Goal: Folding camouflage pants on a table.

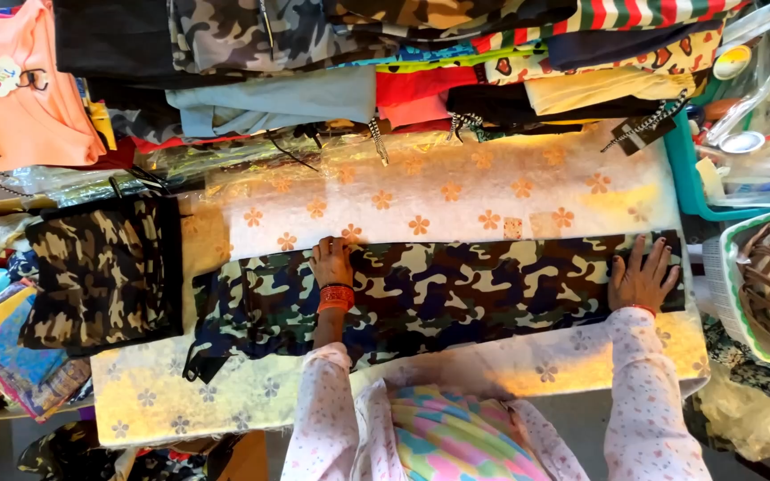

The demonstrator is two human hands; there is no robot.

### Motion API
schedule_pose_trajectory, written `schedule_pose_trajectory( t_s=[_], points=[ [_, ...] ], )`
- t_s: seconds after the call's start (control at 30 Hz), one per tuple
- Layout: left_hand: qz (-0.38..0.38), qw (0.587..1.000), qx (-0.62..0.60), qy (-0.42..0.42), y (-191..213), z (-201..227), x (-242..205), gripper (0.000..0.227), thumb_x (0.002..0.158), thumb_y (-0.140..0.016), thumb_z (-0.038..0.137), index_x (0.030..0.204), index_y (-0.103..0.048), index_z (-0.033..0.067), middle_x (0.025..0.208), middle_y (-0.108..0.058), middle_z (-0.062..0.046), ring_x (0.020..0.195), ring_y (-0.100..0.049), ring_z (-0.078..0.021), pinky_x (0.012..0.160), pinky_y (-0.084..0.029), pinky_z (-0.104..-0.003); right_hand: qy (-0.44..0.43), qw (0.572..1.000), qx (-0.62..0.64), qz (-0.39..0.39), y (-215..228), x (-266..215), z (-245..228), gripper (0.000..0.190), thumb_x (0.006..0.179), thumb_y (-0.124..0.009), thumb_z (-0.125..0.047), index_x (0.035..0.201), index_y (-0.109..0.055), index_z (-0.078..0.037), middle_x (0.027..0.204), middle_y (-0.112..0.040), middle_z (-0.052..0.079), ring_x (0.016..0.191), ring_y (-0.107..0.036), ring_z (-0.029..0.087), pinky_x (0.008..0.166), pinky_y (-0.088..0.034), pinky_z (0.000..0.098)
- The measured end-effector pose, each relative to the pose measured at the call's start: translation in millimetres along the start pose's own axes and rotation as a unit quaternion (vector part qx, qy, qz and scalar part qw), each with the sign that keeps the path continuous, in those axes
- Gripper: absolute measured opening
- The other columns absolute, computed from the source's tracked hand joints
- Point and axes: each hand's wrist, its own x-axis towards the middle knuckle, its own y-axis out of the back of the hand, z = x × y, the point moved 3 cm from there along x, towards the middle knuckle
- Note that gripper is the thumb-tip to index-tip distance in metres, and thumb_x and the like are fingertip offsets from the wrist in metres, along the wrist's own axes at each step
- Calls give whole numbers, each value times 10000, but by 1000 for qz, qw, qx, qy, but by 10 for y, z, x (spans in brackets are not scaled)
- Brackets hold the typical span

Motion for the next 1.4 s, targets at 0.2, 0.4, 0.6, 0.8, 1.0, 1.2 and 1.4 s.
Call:
schedule_pose_trajectory(
  t_s=[0.2, 0.4, 0.6, 0.8, 1.0, 1.2, 1.4],
  points=[
    [26, 1000, -9, -14, 361, 328, -276, 551, 990, -651, 232, 1495, -471, 105, 1577, -409, -178, 1393, -421, -387, 1151, -315, -588, -24, 994, -100, 28, -135, -38, -117, 747, 1140, -363, -546, 1723, -254, -92, 1728, -187, 319, 1602, -169, 485, 1227, -92, 676],
    [-125, 990, 62, -33, -6, 671, -609, 752, 994, -487, 575, 1611, -323, 178, 1698, -190, -134, 1558, -166, -374, 1223, -79, -655, 174, 970, 108, -128, -466, -543, -2188, 846, 843, -719, -252, 1548, -359, 47, 1622, -344, 285, 1508, -313, 421, 1231, -270, 482],
    [-180, 976, 95, -80, 117, 381, -712, 762, 966, -442, 653, 1617, -309, 280, 1710, -181, -99, 1574, -149, -354, 1234, -60, -656, 347, 893, -11, -285, -653, -873, -2589, 866, 905, -633, -500, 1561, -320, -28, 1637, -303, 158, 1534, -249, 336, 1234, -207, 479],
    [-149, 958, 233, 79, 543, -736, -1417, 722, 973, -387, 680, 1618, -262, 381, 1725, -153, -115, 1588, -119, -398, 1229, -72, -663, 28, 970, -242, -4, -944, 82, 547, 654, 1072, -502, -429, 1645, -417, -125, 1707, -374, 120, 1599, -297, 383, 1210, -212, 670],
    [-100, 961, 161, 201, 636, -951, -1547, 770, 997, -369, 645, 1662, -213, 289, 1737, -110, -142, 1574, -85, -480, 1190, -86, -723, -31, 995, -90, 43, -276, 137, 848, 688, 1134, -538, -383, 1706, -315, -73, 1699, -367, 261, 1558, -336, 482, 1179, -272, 701],
    [-106, 961, 160, 198, 664, -877, -1475, 769, 1001, -381, 633, 1662, -215, 277, 1732, -117, -158, 1564, -91, -475, 1190, -84, -706, -35, 997, -65, 37, -132, 112, 630, 657, 1174, -520, -372, 1701, -290, -56, 1690, -345, 283, 1573, -307, 512, 1195, -238, 736],
    [-25, 979, 97, 177, 583, -766, -1364, 785, 940, -491, 507, 1607, -313, 133, 1753, -166, -174, 1622, -159, -385, 1255, -135, -640, -11, 993, -84, 81, -23, -73, -67, 655, 1226, -460, -369, 1688, -234, 36, 1736, -174, 376, 1607, -146, 563, 1260, -120, 788]
  ],
)
